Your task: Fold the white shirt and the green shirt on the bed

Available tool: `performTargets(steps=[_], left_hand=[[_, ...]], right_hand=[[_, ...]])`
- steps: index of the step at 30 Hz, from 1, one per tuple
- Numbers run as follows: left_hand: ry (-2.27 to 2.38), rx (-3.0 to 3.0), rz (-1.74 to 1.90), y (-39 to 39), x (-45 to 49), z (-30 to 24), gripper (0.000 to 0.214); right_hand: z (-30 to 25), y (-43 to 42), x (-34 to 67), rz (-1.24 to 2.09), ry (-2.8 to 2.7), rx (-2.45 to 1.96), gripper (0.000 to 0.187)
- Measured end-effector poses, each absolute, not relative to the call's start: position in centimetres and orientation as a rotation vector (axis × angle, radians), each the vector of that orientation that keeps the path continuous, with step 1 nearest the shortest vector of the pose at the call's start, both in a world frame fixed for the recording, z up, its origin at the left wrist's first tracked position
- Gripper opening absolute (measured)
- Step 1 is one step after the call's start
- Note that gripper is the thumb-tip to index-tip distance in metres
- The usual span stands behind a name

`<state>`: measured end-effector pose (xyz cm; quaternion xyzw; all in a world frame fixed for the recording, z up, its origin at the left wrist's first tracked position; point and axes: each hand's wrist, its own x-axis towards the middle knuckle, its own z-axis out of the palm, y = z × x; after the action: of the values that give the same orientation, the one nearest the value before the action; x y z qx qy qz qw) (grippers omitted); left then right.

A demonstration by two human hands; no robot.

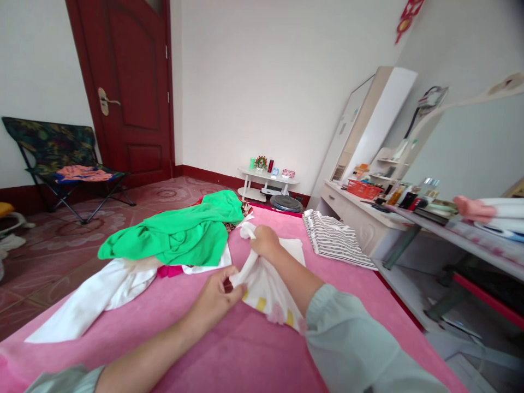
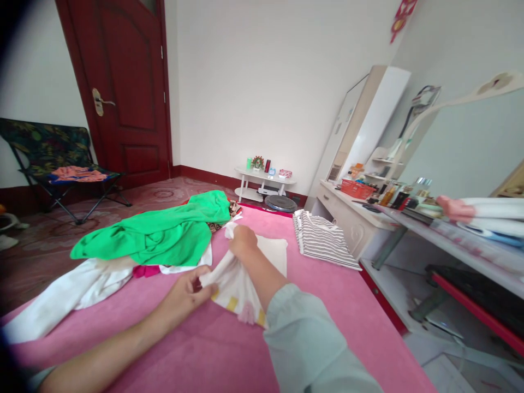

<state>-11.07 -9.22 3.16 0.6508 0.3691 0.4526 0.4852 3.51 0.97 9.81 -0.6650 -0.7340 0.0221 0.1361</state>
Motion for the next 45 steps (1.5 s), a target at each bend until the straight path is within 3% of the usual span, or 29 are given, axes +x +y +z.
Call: performTargets(steps=[5,10,14,21,26,31,34,39,45], left_hand=[[0.818,1.785,1.423,-8.8,-10.7,11.6,0.02],[0.816,2.16,1.407,-11.0,-6.9,17.3,0.013],[0.848,2.489,1.098,-13.8,-1.9,14.4,0.007],[0.46,2.869,0.43,-18.4,4.0,4.1,0.01],[0.446,2.619,0.4,-18.8,2.7,4.2,0.03],[0.235,2.458,0.397,-17.2,1.1,5.8,0.031],[0.466,2.375,0.454,-14.3,-0.2,6.3,0.024],[1.386,2.367,0.736,-5.6,-5.2,5.5,0.022],[1.618,2.217,0.776,2.3,-8.7,3.0,0.02]], right_hand=[[14.8,0.0,6.8,0.661,-1.531,-1.402,0.019],[15.8,-3.1,10.6,0.844,-1.145,-1.057,0.019],[10.3,-6.8,15.9,0.919,-0.906,-1.115,0.025],[1.7,-10.1,23.2,0.86,-0.652,-1.493,0.061],[0.4,-9.3,23.1,0.652,-1.034,-1.479,0.059],[-0.8,-8.8,23.1,0.416,-1.38,-1.567,0.036],[-0.8,-8.7,23.5,0.349,-1.397,-1.638,0.037],[0.0,-8.7,23.6,0.432,-1.48,-1.656,0.042],[1.5,-10.1,21.3,0.152,-1.571,-1.911,0.04]])
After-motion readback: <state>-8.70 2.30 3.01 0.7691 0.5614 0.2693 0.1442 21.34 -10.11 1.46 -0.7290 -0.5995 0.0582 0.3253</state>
